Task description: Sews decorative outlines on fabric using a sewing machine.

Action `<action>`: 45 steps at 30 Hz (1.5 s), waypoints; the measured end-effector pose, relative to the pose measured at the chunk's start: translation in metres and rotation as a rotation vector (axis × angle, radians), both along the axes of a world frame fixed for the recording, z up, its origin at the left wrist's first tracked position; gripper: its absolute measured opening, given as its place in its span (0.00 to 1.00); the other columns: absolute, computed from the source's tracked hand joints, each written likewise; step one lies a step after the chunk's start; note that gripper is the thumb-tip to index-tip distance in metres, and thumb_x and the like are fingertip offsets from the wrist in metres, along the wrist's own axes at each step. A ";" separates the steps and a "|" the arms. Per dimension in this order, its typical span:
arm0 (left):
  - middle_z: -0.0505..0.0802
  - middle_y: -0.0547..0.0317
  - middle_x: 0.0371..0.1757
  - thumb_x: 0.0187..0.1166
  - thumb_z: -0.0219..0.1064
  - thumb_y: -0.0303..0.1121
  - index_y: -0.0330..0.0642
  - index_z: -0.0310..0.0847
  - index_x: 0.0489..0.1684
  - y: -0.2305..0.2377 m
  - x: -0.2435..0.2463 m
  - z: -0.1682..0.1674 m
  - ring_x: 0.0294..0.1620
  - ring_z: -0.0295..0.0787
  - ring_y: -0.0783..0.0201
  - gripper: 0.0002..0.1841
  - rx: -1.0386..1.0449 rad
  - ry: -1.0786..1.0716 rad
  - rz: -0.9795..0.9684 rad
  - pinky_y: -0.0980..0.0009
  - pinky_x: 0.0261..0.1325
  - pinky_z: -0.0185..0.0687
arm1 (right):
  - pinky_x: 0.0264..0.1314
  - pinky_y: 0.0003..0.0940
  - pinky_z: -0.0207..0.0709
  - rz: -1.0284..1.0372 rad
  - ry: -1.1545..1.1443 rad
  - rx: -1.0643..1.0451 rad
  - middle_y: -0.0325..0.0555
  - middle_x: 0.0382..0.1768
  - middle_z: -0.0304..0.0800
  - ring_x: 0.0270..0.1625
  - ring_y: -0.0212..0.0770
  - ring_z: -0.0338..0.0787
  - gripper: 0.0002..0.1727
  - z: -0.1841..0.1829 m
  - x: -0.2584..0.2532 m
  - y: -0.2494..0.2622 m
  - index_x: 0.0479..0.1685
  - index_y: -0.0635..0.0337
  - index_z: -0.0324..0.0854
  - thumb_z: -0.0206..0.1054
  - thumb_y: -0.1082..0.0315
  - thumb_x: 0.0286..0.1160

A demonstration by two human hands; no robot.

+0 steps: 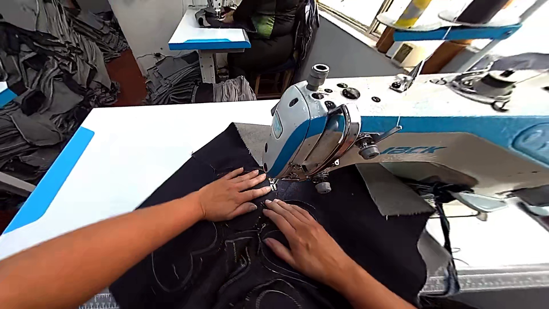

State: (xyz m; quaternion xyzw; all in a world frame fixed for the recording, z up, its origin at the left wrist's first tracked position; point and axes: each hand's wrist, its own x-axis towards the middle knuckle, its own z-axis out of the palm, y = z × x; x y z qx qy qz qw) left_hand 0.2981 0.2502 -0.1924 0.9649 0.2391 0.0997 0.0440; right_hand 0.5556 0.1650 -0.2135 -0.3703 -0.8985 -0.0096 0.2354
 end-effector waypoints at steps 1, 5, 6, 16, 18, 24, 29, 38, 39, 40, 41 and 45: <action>0.68 0.51 0.91 0.93 0.41 0.50 0.52 0.66 0.90 -0.013 0.006 0.000 0.94 0.55 0.51 0.29 -0.007 0.013 0.102 0.42 0.92 0.46 | 0.83 0.44 0.71 0.070 -0.009 -0.009 0.45 0.75 0.85 0.81 0.43 0.79 0.30 0.002 0.012 0.009 0.68 0.56 0.85 0.50 0.43 0.87; 0.65 0.50 0.93 0.92 0.42 0.53 0.45 0.63 0.91 -0.063 0.046 -0.007 0.95 0.51 0.47 0.33 -0.033 -0.028 0.494 0.34 0.90 0.44 | 0.81 0.44 0.74 0.389 -0.087 0.040 0.43 0.73 0.87 0.80 0.43 0.81 0.25 0.010 0.057 0.062 0.64 0.56 0.87 0.51 0.53 0.85; 0.62 0.49 0.94 0.92 0.41 0.55 0.42 0.60 0.91 -0.073 0.058 -0.007 0.96 0.48 0.44 0.34 -0.054 -0.020 0.573 0.33 0.90 0.40 | 0.81 0.44 0.73 0.462 -0.120 0.058 0.42 0.74 0.87 0.80 0.43 0.81 0.24 0.012 0.068 0.078 0.65 0.55 0.87 0.51 0.55 0.85; 0.85 0.59 0.78 0.90 0.54 0.44 0.47 0.81 0.77 -0.018 0.004 0.013 0.84 0.74 0.55 0.23 0.116 0.046 -0.046 0.47 0.84 0.65 | 0.76 0.55 0.77 -0.154 0.048 -0.040 0.55 0.66 0.89 0.73 0.54 0.86 0.17 0.028 -0.010 -0.016 0.53 0.63 0.90 0.62 0.62 0.78; 0.72 0.61 0.89 0.93 0.45 0.48 0.48 0.67 0.88 0.003 -0.011 0.009 0.94 0.56 0.56 0.28 0.062 0.103 -0.203 0.43 0.93 0.46 | 0.83 0.55 0.71 -0.274 0.068 -0.009 0.54 0.74 0.85 0.79 0.53 0.82 0.28 -0.001 -0.028 -0.032 0.68 0.64 0.85 0.55 0.51 0.85; 0.68 0.58 0.92 0.91 0.43 0.55 0.46 0.62 0.91 -0.012 -0.008 -0.003 0.95 0.52 0.58 0.34 0.010 0.064 -0.088 0.46 0.95 0.42 | 0.85 0.50 0.70 -0.197 0.079 0.071 0.43 0.73 0.87 0.80 0.42 0.82 0.23 -0.014 0.000 -0.017 0.68 0.56 0.86 0.53 0.56 0.86; 0.70 0.57 0.91 0.91 0.45 0.54 0.44 0.66 0.88 -0.055 0.025 -0.006 0.94 0.56 0.57 0.33 0.011 -0.006 0.252 0.43 0.92 0.48 | 0.82 0.47 0.75 0.050 0.149 0.052 0.39 0.68 0.91 0.75 0.39 0.86 0.20 -0.011 0.041 0.028 0.61 0.52 0.91 0.56 0.66 0.78; 0.56 0.56 0.96 0.92 0.37 0.57 0.42 0.50 0.95 -0.088 0.086 0.001 0.97 0.45 0.57 0.37 -0.181 0.040 0.706 0.42 0.91 0.45 | 0.70 0.39 0.82 0.215 0.228 0.062 0.39 0.57 0.97 0.64 0.41 0.94 0.20 -0.003 0.059 0.087 0.48 0.53 0.96 0.57 0.74 0.67; 0.56 0.57 0.96 0.92 0.38 0.57 0.42 0.50 0.95 -0.088 0.087 0.002 0.97 0.45 0.57 0.37 -0.182 0.041 0.713 0.42 0.91 0.45 | 0.73 0.40 0.80 0.205 0.230 0.057 0.39 0.56 0.97 0.64 0.41 0.94 0.20 -0.003 0.058 0.086 0.48 0.53 0.96 0.57 0.73 0.66; 0.56 0.57 0.96 0.92 0.38 0.57 0.42 0.51 0.95 -0.088 0.087 0.002 0.97 0.45 0.57 0.37 -0.181 0.038 0.718 0.43 0.91 0.46 | 0.75 0.40 0.79 0.198 0.233 0.054 0.39 0.56 0.98 0.64 0.40 0.94 0.20 -0.003 0.058 0.086 0.48 0.54 0.96 0.57 0.73 0.66; 0.56 0.57 0.96 0.92 0.39 0.57 0.42 0.51 0.94 -0.088 0.088 0.002 0.97 0.46 0.57 0.37 -0.174 0.032 0.723 0.43 0.91 0.47 | 0.77 0.40 0.78 0.194 0.234 0.051 0.39 0.56 0.98 0.64 0.40 0.94 0.20 -0.002 0.058 0.086 0.48 0.54 0.96 0.57 0.73 0.66; 0.55 0.54 0.96 0.93 0.39 0.55 0.39 0.50 0.94 -0.084 0.092 0.004 0.96 0.48 0.56 0.37 -0.183 0.037 0.752 0.44 0.89 0.50 | 0.72 0.41 0.81 0.159 0.240 0.052 0.41 0.53 0.98 0.60 0.43 0.96 0.19 0.002 0.053 0.087 0.47 0.56 0.95 0.58 0.73 0.65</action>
